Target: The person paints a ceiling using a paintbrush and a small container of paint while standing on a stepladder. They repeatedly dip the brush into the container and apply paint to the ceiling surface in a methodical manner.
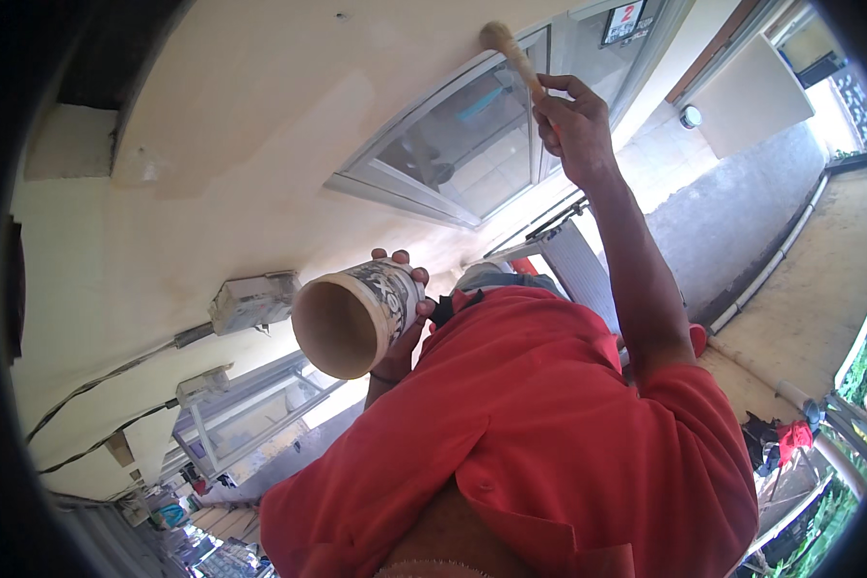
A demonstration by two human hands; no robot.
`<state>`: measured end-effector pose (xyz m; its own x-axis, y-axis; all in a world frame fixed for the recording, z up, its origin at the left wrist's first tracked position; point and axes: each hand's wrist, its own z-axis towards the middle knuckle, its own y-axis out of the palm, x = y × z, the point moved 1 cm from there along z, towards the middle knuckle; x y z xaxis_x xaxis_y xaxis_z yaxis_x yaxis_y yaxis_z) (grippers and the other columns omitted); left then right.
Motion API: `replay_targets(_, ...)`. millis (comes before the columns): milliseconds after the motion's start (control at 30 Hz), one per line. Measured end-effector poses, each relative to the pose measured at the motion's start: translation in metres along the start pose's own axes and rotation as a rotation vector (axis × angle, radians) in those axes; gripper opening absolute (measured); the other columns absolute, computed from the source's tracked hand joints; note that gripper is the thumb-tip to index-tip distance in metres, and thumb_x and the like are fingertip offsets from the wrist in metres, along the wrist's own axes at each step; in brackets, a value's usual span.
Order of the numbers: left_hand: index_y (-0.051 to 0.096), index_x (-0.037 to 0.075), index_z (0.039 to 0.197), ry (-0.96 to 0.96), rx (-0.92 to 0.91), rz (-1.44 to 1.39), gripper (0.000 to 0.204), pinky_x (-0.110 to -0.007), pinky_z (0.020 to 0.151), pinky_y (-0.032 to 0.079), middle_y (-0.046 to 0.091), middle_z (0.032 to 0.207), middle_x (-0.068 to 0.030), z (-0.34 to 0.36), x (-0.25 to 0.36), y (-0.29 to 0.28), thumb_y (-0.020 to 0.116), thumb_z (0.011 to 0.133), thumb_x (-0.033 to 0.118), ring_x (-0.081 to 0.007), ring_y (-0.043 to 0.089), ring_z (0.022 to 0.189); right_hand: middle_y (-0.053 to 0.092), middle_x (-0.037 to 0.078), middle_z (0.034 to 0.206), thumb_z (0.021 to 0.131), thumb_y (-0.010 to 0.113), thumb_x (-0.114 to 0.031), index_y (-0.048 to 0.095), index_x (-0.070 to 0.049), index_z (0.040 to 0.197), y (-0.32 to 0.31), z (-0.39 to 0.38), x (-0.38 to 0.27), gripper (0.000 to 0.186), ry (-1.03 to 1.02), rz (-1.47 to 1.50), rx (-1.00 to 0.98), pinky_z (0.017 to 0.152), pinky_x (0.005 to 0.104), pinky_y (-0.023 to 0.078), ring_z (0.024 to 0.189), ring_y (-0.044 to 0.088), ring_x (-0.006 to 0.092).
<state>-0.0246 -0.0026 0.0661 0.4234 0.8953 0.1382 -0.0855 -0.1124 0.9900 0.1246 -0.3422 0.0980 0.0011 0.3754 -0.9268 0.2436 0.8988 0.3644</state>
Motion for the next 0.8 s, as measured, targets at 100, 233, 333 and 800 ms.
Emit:
replay_targets(100,0.047,0.015,0.158,0.013,0.005,-0.009,0.068,-0.055,0.096,0.057,0.047,0.154,-0.0136,0.0,-0.006,0.001,0.071,0.102,0.044,-0.0399,0.048,0.138,0.062,0.005,0.078,0.106,0.067,-0.01,0.052,0.005,0.138,-0.002,-0.003,-0.009,0.038,-0.14,0.01,0.187,0.042,0.0218,0.032,0.051,0.047,0.0037)
replay_targets(233,0.048,0.014,0.158,-0.031,0.013,-0.011,0.067,-0.055,0.096,0.058,0.047,0.153,-0.0146,0.009,-0.007,0.003,0.071,0.102,0.043,-0.0402,0.048,0.137,0.063,0.006,0.082,0.106,0.067,-0.01,0.05,0.002,0.139,0.046,-0.017,-0.006,0.039,-0.185,-0.045,0.19,0.046,0.0234,0.036,0.057,0.051,0.0063)
replay_targets(333,0.048,0.013,0.157,-0.037,-0.012,0.014,0.067,-0.055,0.096,0.058,0.048,0.151,-0.0155,0.008,-0.007,0.02,0.072,0.102,0.042,-0.0406,0.049,0.137,0.06,0.005,0.075,0.107,0.065,-0.013,0.054,0.0,0.135,0.099,-0.039,0.036,0.033,-0.238,-0.417,-0.141,0.049,0.0291,0.04,0.057,0.054,0.0096)
replay_targets(800,0.044,0.013,0.159,0.028,0.024,-0.054,0.073,-0.056,0.098,0.056,0.045,0.152,-0.0148,-0.022,0.0,0.007,0.076,0.099,0.04,-0.0392,0.046,0.141,0.063,0.005,0.075,0.107,0.062,-0.008,0.054,0.003,0.136,0.058,-0.032,-0.025,0.032,-0.118,-0.006,0.09,0.039,0.0223,0.033,0.047,0.046,0.005)
